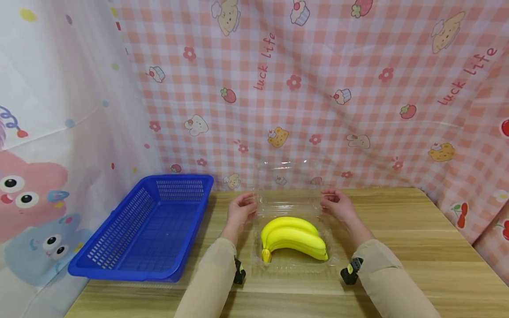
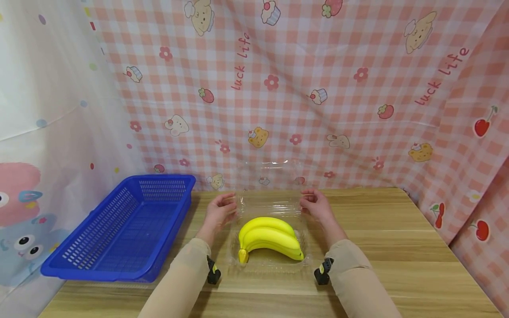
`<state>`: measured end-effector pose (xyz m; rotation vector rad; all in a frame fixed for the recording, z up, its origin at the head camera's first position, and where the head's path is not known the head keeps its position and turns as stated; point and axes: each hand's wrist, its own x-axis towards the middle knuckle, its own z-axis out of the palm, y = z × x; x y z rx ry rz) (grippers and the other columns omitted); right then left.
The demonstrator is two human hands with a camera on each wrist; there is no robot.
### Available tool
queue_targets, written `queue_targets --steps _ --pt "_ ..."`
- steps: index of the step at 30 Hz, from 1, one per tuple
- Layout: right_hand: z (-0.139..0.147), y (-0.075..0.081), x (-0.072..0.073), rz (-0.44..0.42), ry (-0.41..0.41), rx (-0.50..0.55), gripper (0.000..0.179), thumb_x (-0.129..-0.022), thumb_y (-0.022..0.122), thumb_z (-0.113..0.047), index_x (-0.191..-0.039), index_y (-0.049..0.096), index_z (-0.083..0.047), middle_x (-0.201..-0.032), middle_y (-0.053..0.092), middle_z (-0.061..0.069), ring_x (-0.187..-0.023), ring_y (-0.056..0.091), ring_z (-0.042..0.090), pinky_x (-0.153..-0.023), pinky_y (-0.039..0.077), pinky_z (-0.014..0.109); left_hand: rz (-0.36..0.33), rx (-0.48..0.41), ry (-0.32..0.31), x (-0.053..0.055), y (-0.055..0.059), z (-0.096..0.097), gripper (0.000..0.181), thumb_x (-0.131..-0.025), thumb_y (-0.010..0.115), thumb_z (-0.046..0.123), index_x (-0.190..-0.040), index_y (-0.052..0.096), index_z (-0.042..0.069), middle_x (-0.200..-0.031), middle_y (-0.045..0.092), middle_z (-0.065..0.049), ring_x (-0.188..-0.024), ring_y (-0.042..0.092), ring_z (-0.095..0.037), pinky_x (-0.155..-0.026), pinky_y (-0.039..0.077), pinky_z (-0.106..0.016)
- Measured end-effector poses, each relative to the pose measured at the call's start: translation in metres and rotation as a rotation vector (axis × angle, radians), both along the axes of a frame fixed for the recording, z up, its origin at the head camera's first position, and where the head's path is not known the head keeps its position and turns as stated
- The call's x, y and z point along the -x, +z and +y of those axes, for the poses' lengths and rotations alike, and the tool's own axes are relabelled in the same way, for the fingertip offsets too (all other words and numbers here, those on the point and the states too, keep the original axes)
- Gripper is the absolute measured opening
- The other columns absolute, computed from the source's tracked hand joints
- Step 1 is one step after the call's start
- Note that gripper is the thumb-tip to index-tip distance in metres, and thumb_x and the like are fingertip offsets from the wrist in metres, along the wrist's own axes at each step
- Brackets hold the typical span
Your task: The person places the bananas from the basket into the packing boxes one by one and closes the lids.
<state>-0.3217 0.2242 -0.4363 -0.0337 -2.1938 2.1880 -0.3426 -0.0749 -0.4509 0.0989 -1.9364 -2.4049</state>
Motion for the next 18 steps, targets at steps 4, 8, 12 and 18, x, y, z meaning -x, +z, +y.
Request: queue_targets --steps 4,8,12,18 --pt "0.003 -0.001 -0.001 0.018 0.014 0.018 0.038 -0.097 0.057 0.004 -0.130 0.041 0.014 -0.094 0.052 0.002 -0.078 0.057 0.007 -0.073 0.056 0.023 0.034 0.003 -0.002 0.001 -0.001 -0.001 0.040 -0.084 0.064 -0.017 -0.123 0.062 -0.007 -0.093 0.064 -0.009 -0.074 0.060 -0.013 -0.063 0.058 -0.027" --pt "0.006 -0.003 -0.002 0.068 0.046 0.056 0.033 -0.096 0.056 0.007 -0.124 0.041 0.016 -0.090 0.053 0.001 -0.078 0.057 0.008 -0.075 0.057 0.024 0.081 0.015 -0.006 0.001 -0.002 -0.003 0.037 -0.083 0.064 -0.019 -0.119 0.062 -0.009 -0.089 0.065 -0.010 -0.072 0.061 -0.013 -0.062 0.058 -0.028" --pt "0.009 -0.003 -0.005 0.120 0.079 0.074 0.025 -0.095 0.057 0.009 -0.116 0.044 0.015 -0.088 0.053 0.001 -0.079 0.058 0.008 -0.077 0.058 0.027 0.133 0.030 -0.016 0.000 -0.003 -0.005 0.034 -0.083 0.064 -0.020 -0.116 0.062 -0.011 -0.089 0.066 -0.012 -0.072 0.062 -0.013 -0.064 0.059 -0.030" --pt "0.012 -0.001 -0.009 0.162 0.104 0.035 0.020 -0.096 0.057 0.006 -0.112 0.046 0.010 -0.093 0.052 0.002 -0.083 0.058 0.009 -0.079 0.057 0.027 0.224 0.053 -0.023 -0.004 -0.002 -0.009 0.029 -0.083 0.062 -0.021 -0.111 0.061 -0.014 -0.088 0.067 -0.013 -0.075 0.063 -0.016 -0.068 0.060 -0.032"
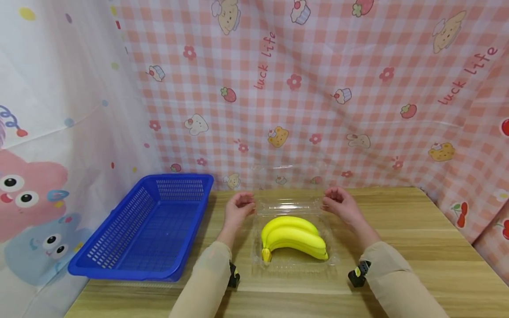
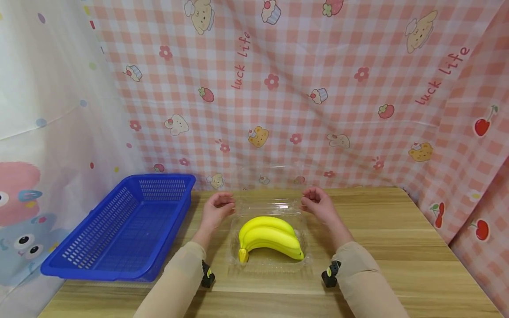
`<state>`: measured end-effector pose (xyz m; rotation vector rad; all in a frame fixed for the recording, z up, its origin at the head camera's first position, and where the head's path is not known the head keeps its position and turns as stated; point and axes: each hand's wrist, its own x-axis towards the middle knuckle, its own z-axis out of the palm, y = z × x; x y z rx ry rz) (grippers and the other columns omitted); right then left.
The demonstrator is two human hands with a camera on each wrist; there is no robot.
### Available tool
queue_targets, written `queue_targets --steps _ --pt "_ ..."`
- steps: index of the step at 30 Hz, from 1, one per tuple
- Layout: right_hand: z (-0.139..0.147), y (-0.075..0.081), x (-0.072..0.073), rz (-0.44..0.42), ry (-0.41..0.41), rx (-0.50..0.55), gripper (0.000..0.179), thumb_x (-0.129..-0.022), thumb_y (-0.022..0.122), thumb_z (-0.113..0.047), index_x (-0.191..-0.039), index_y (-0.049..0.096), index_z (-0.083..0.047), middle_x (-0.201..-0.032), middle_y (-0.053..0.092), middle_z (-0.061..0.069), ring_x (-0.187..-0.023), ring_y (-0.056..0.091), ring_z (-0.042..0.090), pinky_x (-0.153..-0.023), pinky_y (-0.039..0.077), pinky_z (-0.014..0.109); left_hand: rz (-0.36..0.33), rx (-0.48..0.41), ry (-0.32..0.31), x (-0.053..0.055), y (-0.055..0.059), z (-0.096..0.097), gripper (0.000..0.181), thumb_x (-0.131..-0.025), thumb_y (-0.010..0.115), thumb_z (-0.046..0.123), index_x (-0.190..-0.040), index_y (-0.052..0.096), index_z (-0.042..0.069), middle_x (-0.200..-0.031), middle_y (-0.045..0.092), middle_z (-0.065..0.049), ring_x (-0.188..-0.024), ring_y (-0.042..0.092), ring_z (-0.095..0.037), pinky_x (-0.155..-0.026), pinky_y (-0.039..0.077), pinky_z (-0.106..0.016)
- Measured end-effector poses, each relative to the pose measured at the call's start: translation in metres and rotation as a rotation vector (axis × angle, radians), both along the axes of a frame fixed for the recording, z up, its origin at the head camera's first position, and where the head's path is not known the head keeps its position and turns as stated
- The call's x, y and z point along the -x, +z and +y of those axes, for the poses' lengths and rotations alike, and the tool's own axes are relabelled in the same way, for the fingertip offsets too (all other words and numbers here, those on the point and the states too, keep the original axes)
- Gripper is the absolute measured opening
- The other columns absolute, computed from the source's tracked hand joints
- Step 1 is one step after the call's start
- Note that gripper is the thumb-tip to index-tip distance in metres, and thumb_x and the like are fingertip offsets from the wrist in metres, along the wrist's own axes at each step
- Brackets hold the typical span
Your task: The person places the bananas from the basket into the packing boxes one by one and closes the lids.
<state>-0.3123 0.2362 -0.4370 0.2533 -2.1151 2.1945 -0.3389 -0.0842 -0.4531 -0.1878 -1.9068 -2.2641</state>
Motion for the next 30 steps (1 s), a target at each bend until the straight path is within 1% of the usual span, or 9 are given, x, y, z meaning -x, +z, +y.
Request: queue_targets --steps 5,8,11,14,17,20,24,27,30 --pt "0.002 0.000 -0.002 0.039 0.027 -0.002 0.016 -0.096 0.058 0.007 -0.108 0.047 0.011 -0.092 0.053 0.004 -0.084 0.059 0.010 -0.079 0.058 0.029 0.091 0.039 -0.021 -0.005 0.000 -0.003 0.024 -0.084 0.061 -0.021 -0.108 0.058 -0.018 -0.090 0.066 -0.017 -0.076 0.063 -0.015 -0.071 0.060 -0.034" --pt "0.004 0.000 -0.004 0.072 0.050 -0.022 0.018 -0.096 0.057 0.006 -0.107 0.046 0.014 -0.092 0.055 0.007 -0.084 0.060 0.012 -0.080 0.058 0.030 0.135 0.068 -0.034 -0.007 -0.001 -0.006 0.021 -0.084 0.063 -0.020 -0.104 0.059 -0.019 -0.089 0.067 -0.019 -0.076 0.062 -0.014 -0.072 0.060 -0.034" --pt "0.007 0.000 -0.006 0.113 0.075 -0.048 0.020 -0.096 0.058 0.007 -0.107 0.045 0.018 -0.092 0.057 0.011 -0.084 0.061 0.012 -0.080 0.058 0.032 0.169 0.106 -0.036 -0.007 -0.002 -0.009 0.019 -0.082 0.065 -0.019 -0.101 0.061 -0.018 -0.088 0.067 -0.020 -0.077 0.062 -0.013 -0.072 0.059 -0.031" --pt "0.010 0.000 -0.007 0.139 0.098 -0.074 0.022 -0.095 0.058 0.007 -0.106 0.045 0.021 -0.091 0.058 0.011 -0.083 0.063 0.012 -0.082 0.058 0.035 0.189 0.159 -0.026 -0.007 -0.003 -0.013 0.017 -0.081 0.069 -0.016 -0.097 0.063 -0.015 -0.086 0.068 -0.021 -0.077 0.061 -0.014 -0.073 0.056 -0.025" --pt "0.013 0.001 -0.009 0.143 0.099 -0.154 0.022 -0.095 0.061 0.003 -0.106 0.049 0.018 -0.092 0.060 0.010 -0.085 0.063 0.012 -0.083 0.057 0.034 0.206 0.213 -0.021 -0.008 -0.003 -0.016 0.015 -0.081 0.071 -0.013 -0.094 0.066 -0.013 -0.085 0.068 -0.019 -0.077 0.060 -0.014 -0.076 0.052 -0.024" --pt "0.017 0.002 -0.012 0.140 0.082 -0.274 0.022 -0.094 0.066 -0.003 -0.104 0.054 0.011 -0.094 0.062 0.011 -0.086 0.063 0.013 -0.082 0.056 0.030 0.223 0.264 -0.034 -0.009 -0.001 -0.019 0.012 -0.081 0.072 -0.011 -0.092 0.067 -0.011 -0.084 0.068 -0.015 -0.077 0.061 -0.013 -0.079 0.049 -0.026" --pt "0.022 0.005 -0.015 0.149 0.061 -0.412 0.019 -0.093 0.070 -0.010 -0.100 0.059 0.004 -0.097 0.064 0.012 -0.089 0.061 0.013 -0.080 0.053 0.024 0.232 0.328 -0.072 -0.011 0.002 -0.023 0.009 -0.081 0.073 -0.012 -0.087 0.067 -0.008 -0.083 0.069 -0.008 -0.079 0.062 -0.013 -0.081 0.051 -0.029" --pt "0.024 0.004 -0.017 0.168 0.077 -0.448 0.017 -0.093 0.069 -0.010 -0.099 0.060 0.003 -0.101 0.064 0.011 -0.092 0.061 0.011 -0.080 0.052 0.024 0.238 0.373 -0.111 -0.014 0.004 -0.027 0.009 -0.082 0.073 -0.011 -0.086 0.066 -0.006 -0.085 0.069 -0.008 -0.084 0.065 -0.016 -0.081 0.056 -0.033" --pt "0.026 0.003 -0.018 0.184 0.095 -0.461 0.012 -0.093 0.069 -0.006 -0.098 0.061 0.001 -0.102 0.062 0.009 -0.094 0.061 0.008 -0.080 0.053 0.024 0.240 0.414 -0.161 -0.016 0.006 -0.031 0.009 -0.083 0.070 -0.011 -0.088 0.066 -0.005 -0.088 0.069 -0.012 -0.088 0.065 -0.020 -0.083 0.057 -0.038"
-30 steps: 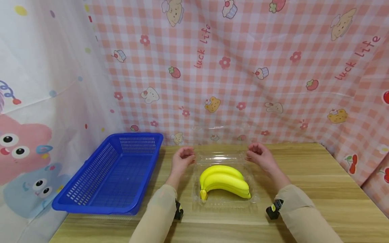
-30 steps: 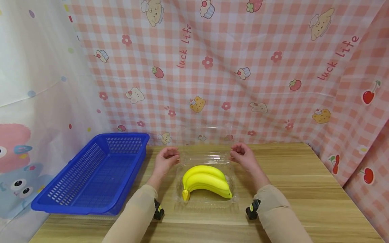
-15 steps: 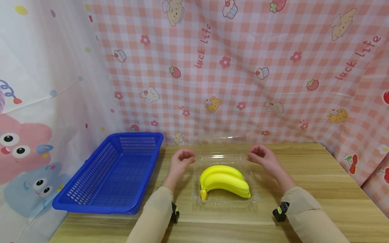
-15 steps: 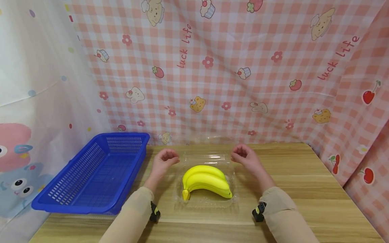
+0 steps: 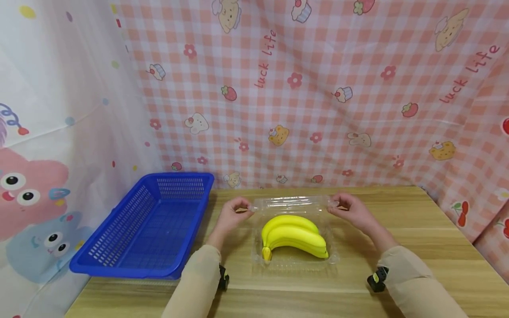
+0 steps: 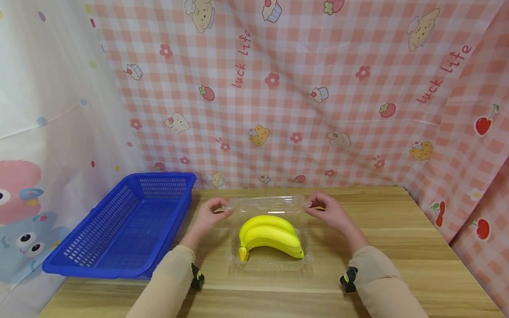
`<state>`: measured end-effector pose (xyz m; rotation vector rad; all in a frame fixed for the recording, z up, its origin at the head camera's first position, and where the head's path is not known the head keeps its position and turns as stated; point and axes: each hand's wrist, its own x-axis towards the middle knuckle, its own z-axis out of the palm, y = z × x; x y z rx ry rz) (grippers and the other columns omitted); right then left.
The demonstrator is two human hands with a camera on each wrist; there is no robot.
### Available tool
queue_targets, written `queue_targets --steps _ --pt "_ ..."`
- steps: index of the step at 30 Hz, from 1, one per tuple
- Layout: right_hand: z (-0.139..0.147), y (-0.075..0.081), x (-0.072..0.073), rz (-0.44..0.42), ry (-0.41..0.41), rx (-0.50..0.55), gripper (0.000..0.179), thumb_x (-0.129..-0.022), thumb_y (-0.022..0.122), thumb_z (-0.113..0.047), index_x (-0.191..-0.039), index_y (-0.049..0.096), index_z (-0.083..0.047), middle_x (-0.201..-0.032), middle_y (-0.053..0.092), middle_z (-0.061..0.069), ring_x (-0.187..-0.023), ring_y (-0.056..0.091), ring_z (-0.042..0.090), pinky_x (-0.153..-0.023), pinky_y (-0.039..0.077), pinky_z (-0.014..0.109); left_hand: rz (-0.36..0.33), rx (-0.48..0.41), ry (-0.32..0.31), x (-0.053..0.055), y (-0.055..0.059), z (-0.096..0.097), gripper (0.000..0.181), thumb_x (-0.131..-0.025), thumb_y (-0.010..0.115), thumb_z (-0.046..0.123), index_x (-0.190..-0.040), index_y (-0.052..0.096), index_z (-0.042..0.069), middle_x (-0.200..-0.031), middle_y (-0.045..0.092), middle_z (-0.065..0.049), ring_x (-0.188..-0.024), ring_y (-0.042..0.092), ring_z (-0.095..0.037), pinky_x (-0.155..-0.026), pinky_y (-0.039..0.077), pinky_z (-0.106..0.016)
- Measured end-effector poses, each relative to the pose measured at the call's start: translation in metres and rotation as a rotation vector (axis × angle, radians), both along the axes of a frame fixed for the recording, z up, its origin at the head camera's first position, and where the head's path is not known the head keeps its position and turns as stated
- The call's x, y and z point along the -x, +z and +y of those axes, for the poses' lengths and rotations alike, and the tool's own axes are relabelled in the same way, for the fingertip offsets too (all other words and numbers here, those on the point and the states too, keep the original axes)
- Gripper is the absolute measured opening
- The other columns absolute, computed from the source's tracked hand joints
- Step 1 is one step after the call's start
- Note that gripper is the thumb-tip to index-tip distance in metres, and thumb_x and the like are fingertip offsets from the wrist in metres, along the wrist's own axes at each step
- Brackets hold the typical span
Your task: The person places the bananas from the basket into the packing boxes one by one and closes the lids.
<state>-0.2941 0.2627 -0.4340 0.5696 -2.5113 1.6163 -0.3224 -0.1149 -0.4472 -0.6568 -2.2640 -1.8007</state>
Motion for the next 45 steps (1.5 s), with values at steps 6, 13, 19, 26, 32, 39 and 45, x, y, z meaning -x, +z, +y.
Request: queue_targets --steps 6,13,19,26,32,39,45 --pt "0.004 -0.002 -0.003 0.025 0.056 -0.010 0.010 -0.089 0.066 0.008 -0.094 0.062 0.000 -0.101 0.062 0.009 -0.098 0.062 0.010 -0.080 0.054 0.022 0.024 0.068 -0.087 -0.004 0.002 -0.006 0.012 -0.083 0.066 -0.017 -0.090 0.067 -0.007 -0.093 0.067 -0.018 -0.090 0.065 -0.026 -0.087 0.056 -0.043" --pt "0.007 -0.009 -0.002 0.198 0.169 -0.012 0.017 -0.084 0.066 0.016 -0.090 0.064 0.000 -0.097 0.064 0.012 -0.095 0.060 0.004 -0.083 0.052 0.017 0.113 0.163 -0.124 -0.008 0.004 -0.008 0.018 -0.081 0.068 -0.017 -0.087 0.071 0.000 -0.093 0.068 -0.013 -0.092 0.065 -0.026 -0.089 0.055 -0.041" --pt "0.007 -0.010 -0.005 0.317 0.167 -0.131 0.021 -0.081 0.072 0.012 -0.087 0.067 -0.008 -0.100 0.068 0.013 -0.098 0.061 0.005 -0.087 0.047 0.012 0.283 0.341 -0.110 -0.010 0.008 -0.008 0.021 -0.078 0.073 -0.012 -0.080 0.071 0.009 -0.090 0.068 -0.003 -0.090 0.064 -0.022 -0.086 0.055 -0.031" --pt "0.009 -0.012 -0.005 0.425 0.124 -0.293 0.032 -0.077 0.078 0.010 -0.082 0.066 -0.020 -0.100 0.070 0.002 -0.097 0.063 0.015 -0.088 0.050 0.021 0.436 0.487 -0.124 -0.013 0.011 -0.009 0.022 -0.077 0.077 -0.010 -0.077 0.069 0.011 -0.089 0.069 0.000 -0.089 0.064 -0.018 -0.083 0.054 -0.029" --pt "0.008 -0.015 -0.004 0.573 0.163 -0.326 0.036 -0.070 0.080 0.012 -0.081 0.066 -0.019 -0.097 0.070 0.003 -0.094 0.064 0.021 -0.091 0.043 0.013 0.511 0.516 -0.144 -0.014 0.010 -0.010 0.024 -0.075 0.078 -0.013 -0.078 0.068 0.010 -0.089 0.067 -0.001 -0.089 0.064 -0.017 -0.083 0.054 -0.030" --pt "0.008 -0.017 -0.003 0.654 0.192 -0.327 0.039 -0.066 0.081 0.014 -0.080 0.065 -0.018 -0.097 0.070 0.004 -0.093 0.064 0.025 -0.095 0.038 0.009 0.575 0.552 -0.141 -0.015 0.009 -0.010 0.024 -0.074 0.078 -0.012 -0.078 0.068 0.009 -0.087 0.067 0.000 -0.087 0.064 -0.017 -0.082 0.054 -0.029" --pt "0.008 -0.016 -0.004 0.654 0.203 -0.328 0.042 -0.066 0.080 0.017 -0.081 0.065 -0.019 -0.098 0.070 0.003 -0.094 0.065 0.026 -0.096 0.038 0.009 0.595 0.586 -0.122 -0.017 0.010 -0.011 0.024 -0.074 0.079 -0.011 -0.077 0.069 0.011 -0.087 0.068 0.000 -0.088 0.064 -0.017 -0.083 0.054 -0.030"
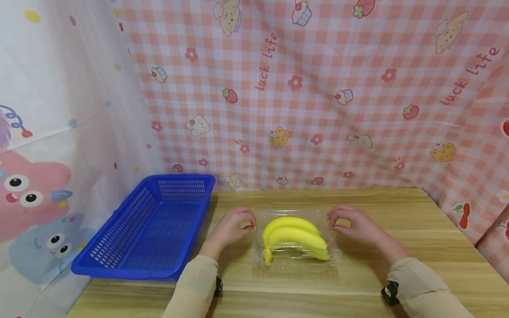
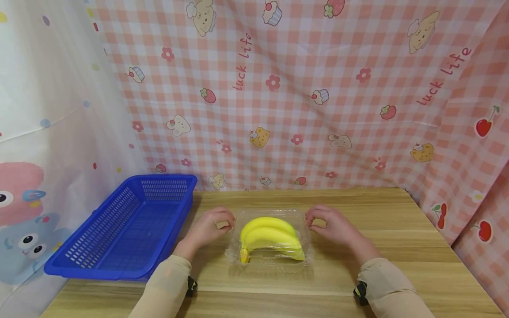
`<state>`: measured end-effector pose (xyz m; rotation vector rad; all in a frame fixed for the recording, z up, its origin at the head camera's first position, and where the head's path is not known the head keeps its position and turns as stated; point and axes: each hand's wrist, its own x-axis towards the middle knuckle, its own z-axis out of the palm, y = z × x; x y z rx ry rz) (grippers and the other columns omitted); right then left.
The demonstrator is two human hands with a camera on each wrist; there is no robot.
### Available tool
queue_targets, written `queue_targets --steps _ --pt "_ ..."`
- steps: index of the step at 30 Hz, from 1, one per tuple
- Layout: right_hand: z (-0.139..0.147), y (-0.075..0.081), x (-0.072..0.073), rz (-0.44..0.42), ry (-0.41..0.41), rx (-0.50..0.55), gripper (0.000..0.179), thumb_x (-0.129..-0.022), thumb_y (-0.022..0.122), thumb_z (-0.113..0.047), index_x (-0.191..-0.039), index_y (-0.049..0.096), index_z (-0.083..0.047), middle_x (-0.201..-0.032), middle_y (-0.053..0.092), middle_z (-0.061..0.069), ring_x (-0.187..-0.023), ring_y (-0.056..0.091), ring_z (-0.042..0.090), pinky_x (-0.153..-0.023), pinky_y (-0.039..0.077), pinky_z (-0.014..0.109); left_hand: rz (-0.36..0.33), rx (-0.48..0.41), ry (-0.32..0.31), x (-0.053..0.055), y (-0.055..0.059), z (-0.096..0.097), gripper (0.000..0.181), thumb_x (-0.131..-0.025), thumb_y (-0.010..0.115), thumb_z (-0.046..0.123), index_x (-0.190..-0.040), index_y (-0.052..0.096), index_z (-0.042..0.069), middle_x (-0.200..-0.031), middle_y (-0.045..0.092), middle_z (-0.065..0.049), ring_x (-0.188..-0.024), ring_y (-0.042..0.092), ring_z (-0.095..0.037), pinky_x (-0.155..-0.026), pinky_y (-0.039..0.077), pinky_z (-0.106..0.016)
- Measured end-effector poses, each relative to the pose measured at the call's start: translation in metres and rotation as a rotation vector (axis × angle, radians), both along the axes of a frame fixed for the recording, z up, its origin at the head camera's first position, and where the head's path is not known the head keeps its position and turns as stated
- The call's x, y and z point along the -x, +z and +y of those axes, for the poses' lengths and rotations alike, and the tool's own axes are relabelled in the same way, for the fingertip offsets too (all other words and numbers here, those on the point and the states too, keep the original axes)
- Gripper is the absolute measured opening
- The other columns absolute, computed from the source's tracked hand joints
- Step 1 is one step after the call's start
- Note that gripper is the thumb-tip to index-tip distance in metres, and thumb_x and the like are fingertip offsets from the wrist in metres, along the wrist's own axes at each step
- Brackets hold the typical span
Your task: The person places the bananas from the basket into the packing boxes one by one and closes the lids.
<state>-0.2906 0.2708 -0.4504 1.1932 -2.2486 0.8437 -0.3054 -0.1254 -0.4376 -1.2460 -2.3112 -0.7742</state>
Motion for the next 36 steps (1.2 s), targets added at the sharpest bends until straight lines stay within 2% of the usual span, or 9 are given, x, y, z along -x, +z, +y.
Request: queue_targets --steps 14,23,26,32,36 --pt "0.001 0.002 -0.002 0.014 0.008 -0.032 0.042 -0.067 0.081 0.017 -0.083 0.066 -0.019 -0.100 0.070 0.003 -0.095 0.065 0.025 -0.093 0.041 0.011 0.025 0.044 0.006 -0.003 -0.001 -0.001 0.021 -0.074 0.080 -0.008 -0.080 0.072 0.010 -0.091 0.070 -0.001 -0.089 0.065 -0.018 -0.084 0.054 -0.029" --pt "0.001 0.005 -0.006 0.023 0.013 -0.047 0.038 -0.070 0.079 0.016 -0.086 0.067 -0.016 -0.101 0.069 0.004 -0.095 0.065 0.023 -0.090 0.043 0.011 -0.007 0.090 0.045 -0.008 0.004 -0.001 0.019 -0.075 0.080 -0.007 -0.083 0.072 0.009 -0.094 0.071 -0.002 -0.092 0.066 -0.019 -0.087 0.053 -0.031" --pt "0.000 0.007 -0.010 0.027 -0.022 -0.065 0.033 -0.073 0.079 0.012 -0.086 0.067 -0.016 -0.101 0.069 0.002 -0.096 0.065 0.022 -0.088 0.046 0.017 -0.018 0.101 0.058 -0.010 0.007 -0.001 0.018 -0.075 0.079 -0.006 -0.083 0.072 0.009 -0.094 0.071 -0.002 -0.092 0.066 -0.019 -0.087 0.053 -0.032" --pt "-0.002 0.012 -0.020 0.027 -0.099 -0.096 0.023 -0.080 0.077 0.003 -0.088 0.068 -0.016 -0.101 0.068 0.000 -0.095 0.064 0.022 -0.082 0.052 0.037 -0.009 0.131 0.079 -0.013 0.012 0.000 0.015 -0.077 0.080 -0.003 -0.082 0.073 0.009 -0.093 0.071 -0.002 -0.091 0.066 -0.019 -0.085 0.054 -0.031" --pt "-0.003 0.015 -0.024 0.020 -0.115 -0.108 0.012 -0.087 0.075 -0.005 -0.089 0.069 -0.015 -0.100 0.067 -0.001 -0.094 0.064 0.021 -0.080 0.054 0.043 0.003 0.147 0.091 -0.017 0.015 0.000 0.014 -0.077 0.080 -0.003 -0.082 0.074 0.009 -0.093 0.071 -0.002 -0.091 0.066 -0.019 -0.086 0.053 -0.032"
